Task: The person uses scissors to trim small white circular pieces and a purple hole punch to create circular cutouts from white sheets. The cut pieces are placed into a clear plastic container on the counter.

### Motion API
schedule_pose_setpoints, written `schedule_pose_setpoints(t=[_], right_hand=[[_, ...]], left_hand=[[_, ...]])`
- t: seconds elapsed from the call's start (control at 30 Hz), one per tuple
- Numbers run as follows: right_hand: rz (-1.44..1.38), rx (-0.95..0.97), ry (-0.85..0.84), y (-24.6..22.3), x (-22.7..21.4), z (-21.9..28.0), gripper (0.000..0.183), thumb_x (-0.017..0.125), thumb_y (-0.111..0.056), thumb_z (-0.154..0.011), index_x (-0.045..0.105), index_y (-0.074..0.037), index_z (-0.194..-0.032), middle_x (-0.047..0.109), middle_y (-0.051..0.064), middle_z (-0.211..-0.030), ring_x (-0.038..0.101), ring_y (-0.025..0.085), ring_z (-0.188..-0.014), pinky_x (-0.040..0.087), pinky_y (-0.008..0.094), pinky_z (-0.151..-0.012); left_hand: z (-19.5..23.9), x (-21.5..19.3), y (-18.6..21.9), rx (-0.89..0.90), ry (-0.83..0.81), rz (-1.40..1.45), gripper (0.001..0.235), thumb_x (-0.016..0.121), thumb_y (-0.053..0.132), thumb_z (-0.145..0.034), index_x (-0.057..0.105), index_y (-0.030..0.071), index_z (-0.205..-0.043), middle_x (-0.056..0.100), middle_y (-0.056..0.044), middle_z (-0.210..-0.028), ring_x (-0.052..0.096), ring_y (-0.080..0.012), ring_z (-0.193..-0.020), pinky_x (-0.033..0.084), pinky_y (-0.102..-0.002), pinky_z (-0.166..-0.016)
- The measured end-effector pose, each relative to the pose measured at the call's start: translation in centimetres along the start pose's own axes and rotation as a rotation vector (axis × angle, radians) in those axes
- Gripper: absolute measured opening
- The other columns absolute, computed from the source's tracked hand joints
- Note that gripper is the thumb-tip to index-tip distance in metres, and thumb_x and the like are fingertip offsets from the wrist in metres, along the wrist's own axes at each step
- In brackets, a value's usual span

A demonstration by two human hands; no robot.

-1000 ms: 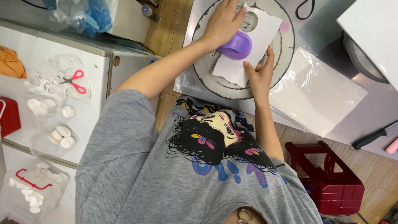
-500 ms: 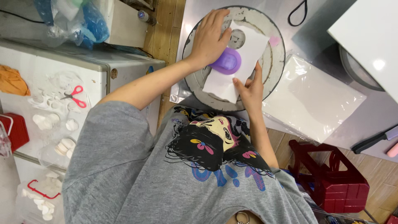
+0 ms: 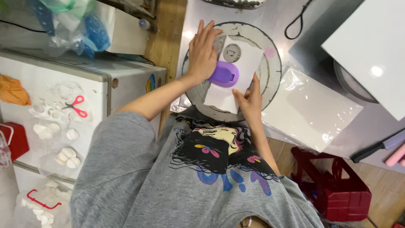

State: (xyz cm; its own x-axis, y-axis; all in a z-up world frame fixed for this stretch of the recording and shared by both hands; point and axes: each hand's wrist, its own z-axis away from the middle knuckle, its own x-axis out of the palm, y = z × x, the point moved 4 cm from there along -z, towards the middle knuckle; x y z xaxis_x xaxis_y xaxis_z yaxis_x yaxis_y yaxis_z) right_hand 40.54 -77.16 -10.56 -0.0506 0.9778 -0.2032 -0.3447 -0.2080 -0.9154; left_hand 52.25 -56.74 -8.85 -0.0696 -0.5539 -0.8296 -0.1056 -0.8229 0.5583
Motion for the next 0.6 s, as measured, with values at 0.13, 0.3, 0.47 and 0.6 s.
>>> schedule_pose_setpoints(t=[0.13, 0.3, 0.47, 0.6], right_hand=[[-0.338, 0.067, -0.110, 0.1, -0.3, 0.9, 0.075, 0.070, -0.005, -0.096, 0.026, -0.001, -0.156, 0.077, 0.003, -0.093, 0.073, 0.008, -0.079, 0.057, 0.022, -0.066], [-0.275, 0.089, -0.040, 0.4, -1.6, 2.4, 0.076, 0.075, 0.000, -0.091, 0.033, -0.002, -0.154, 0.070, 0.006, -0.082, 0.067, 0.010, -0.070, 0.056, 0.024, -0.059], [-0.128, 0.003, 0.087, 0.0, -3.3, 0.3, 0.070, 0.076, 0.002, -0.092, 0.038, -0.002, -0.151, 0.070, 0.005, -0.081, 0.066, 0.010, -0.067, 0.053, 0.023, -0.060], [-0.089, -0.076, 0.111, -0.7, -3.9, -3.1, 0.057, 0.077, 0.002, -0.095, 0.045, -0.001, -0.143, 0.073, 0.005, -0.086, 0.069, 0.010, -0.072, 0.054, 0.023, -0.062]], left_hand=[[-0.2, 0.3, 0.1, -0.004, 0.014, 0.030, 0.055, 0.053, 0.009, -0.098, 0.044, 0.011, -0.152, 0.032, -0.016, -0.166, 0.014, -0.0389, -0.159, 0.018, -0.054, -0.126], [-1.0, 0.3, 1.4, 0.064, 0.056, 0.005, 0.061, 0.063, 0.028, -0.100, 0.040, 0.005, -0.152, 0.035, -0.019, -0.162, 0.015, -0.0406, -0.156, 0.016, -0.057, -0.124], [-1.7, -0.1, 2.4, 0.064, 0.085, -0.069, 0.068, 0.072, 0.034, -0.089, 0.045, 0.004, -0.144, 0.041, -0.020, -0.155, 0.019, -0.0432, -0.152, 0.019, -0.058, -0.122], [-2.0, -0.2, 2.7, 0.076, 0.091, -0.024, 0.070, 0.076, 0.033, -0.083, 0.047, 0.006, -0.140, 0.048, -0.016, -0.149, 0.028, -0.0413, -0.149, 0.023, -0.057, -0.121]])
